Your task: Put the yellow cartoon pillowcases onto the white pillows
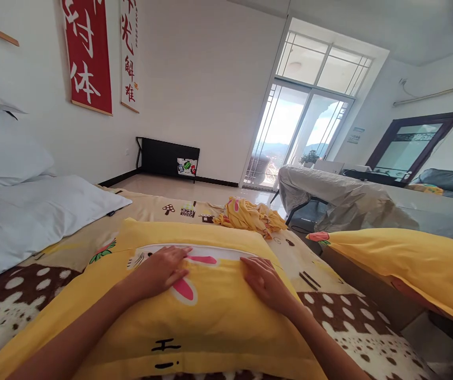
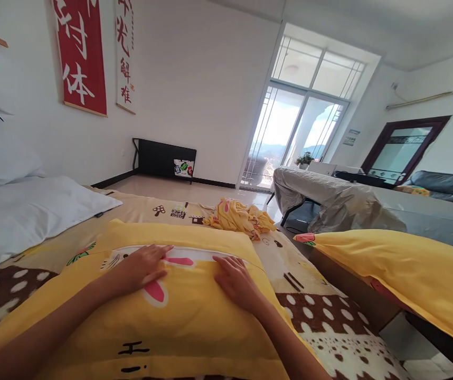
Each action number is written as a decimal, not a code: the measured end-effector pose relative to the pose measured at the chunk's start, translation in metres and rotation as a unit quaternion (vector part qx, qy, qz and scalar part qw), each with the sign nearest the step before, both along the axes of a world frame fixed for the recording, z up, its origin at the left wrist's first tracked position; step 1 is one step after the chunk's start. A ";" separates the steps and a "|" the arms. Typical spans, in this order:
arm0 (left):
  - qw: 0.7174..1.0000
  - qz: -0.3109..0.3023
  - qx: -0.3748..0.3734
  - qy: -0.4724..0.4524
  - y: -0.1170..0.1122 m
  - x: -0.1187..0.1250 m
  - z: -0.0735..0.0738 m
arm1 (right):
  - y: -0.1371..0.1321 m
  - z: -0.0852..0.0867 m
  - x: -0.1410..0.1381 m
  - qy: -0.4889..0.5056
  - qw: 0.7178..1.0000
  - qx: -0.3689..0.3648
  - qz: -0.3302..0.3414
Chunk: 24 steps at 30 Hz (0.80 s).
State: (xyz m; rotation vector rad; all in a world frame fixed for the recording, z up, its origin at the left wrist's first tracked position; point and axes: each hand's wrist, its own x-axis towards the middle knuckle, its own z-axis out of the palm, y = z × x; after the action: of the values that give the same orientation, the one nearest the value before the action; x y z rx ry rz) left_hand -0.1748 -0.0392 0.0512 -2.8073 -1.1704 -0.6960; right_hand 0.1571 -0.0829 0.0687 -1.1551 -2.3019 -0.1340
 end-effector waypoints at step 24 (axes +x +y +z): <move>0.996 0.051 0.010 0.078 0.022 0.034 0.069 | 0.047 0.052 -0.037 -0.209 0.973 -0.017 -0.092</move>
State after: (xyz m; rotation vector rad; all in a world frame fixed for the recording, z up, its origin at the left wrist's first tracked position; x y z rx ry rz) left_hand -0.1411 -0.0168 0.1200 -2.7059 -1.2585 -0.4690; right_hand 0.1197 -0.0362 0.1211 -1.4710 -2.5566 -0.4483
